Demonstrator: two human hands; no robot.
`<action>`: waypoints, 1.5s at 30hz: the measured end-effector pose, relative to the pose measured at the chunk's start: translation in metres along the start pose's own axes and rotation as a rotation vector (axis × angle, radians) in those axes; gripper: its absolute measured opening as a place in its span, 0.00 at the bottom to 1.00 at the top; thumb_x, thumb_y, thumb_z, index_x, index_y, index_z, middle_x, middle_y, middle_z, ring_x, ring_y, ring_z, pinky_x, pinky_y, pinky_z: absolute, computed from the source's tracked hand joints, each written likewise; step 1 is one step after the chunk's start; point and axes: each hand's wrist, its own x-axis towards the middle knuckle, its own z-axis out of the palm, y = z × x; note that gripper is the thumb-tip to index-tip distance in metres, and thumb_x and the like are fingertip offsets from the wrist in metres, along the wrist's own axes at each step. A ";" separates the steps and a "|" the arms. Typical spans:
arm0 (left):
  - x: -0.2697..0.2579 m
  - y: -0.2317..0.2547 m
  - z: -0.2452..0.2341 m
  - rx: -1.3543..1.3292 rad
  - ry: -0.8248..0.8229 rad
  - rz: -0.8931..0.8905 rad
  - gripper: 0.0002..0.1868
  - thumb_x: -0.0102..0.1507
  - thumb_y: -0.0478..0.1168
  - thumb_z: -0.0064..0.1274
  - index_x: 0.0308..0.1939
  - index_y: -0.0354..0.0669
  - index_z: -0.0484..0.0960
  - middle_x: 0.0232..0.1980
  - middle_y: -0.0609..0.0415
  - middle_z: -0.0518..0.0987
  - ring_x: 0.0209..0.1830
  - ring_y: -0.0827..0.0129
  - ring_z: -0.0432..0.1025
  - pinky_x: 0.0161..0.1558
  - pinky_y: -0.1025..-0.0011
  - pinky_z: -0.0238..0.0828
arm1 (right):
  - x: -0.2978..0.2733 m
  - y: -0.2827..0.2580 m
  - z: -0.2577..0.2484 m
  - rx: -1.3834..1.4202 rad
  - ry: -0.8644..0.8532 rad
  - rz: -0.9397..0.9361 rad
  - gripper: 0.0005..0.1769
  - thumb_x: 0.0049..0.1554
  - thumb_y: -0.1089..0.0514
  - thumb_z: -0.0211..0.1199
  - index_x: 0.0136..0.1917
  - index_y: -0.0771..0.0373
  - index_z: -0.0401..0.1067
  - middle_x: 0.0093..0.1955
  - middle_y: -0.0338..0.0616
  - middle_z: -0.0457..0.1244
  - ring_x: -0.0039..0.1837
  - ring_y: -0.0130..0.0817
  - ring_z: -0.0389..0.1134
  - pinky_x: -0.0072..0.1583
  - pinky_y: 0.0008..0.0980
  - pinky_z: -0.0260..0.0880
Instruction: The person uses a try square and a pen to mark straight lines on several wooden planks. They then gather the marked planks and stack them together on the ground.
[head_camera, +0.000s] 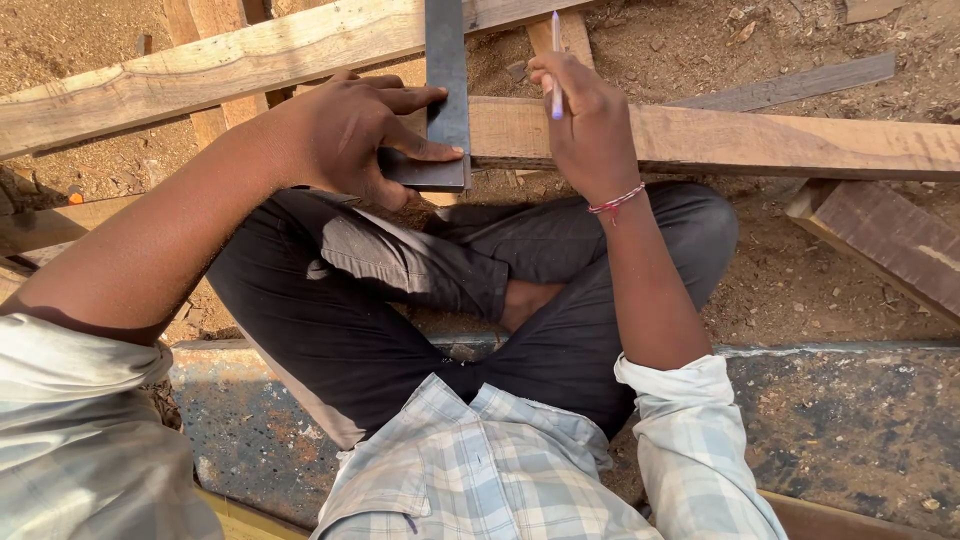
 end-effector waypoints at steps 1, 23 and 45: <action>0.000 0.000 -0.001 -0.001 -0.005 -0.001 0.38 0.47 0.54 0.70 0.62 0.84 0.79 0.82 0.59 0.57 0.77 0.60 0.59 0.69 0.46 0.57 | 0.000 0.000 0.002 0.004 -0.001 0.003 0.08 0.71 0.59 0.58 0.61 0.60 0.72 0.53 0.48 0.71 0.55 0.45 0.76 0.53 0.40 0.75; -0.035 0.054 0.013 0.591 0.340 0.145 0.30 0.64 0.43 0.52 0.70 0.35 0.73 0.66 0.49 0.76 0.64 0.61 0.68 0.59 0.65 0.68 | -0.003 0.002 0.011 -0.155 -0.067 0.106 0.04 0.72 0.59 0.54 0.58 0.60 0.65 0.48 0.49 0.69 0.47 0.49 0.73 0.45 0.44 0.72; -0.033 0.060 0.009 0.464 0.337 0.129 0.32 0.65 0.43 0.54 0.73 0.38 0.71 0.70 0.49 0.74 0.63 0.59 0.68 0.60 0.61 0.67 | -0.009 0.009 0.013 -0.200 -0.034 -0.031 0.06 0.70 0.63 0.60 0.58 0.61 0.64 0.41 0.47 0.64 0.40 0.41 0.70 0.40 0.39 0.70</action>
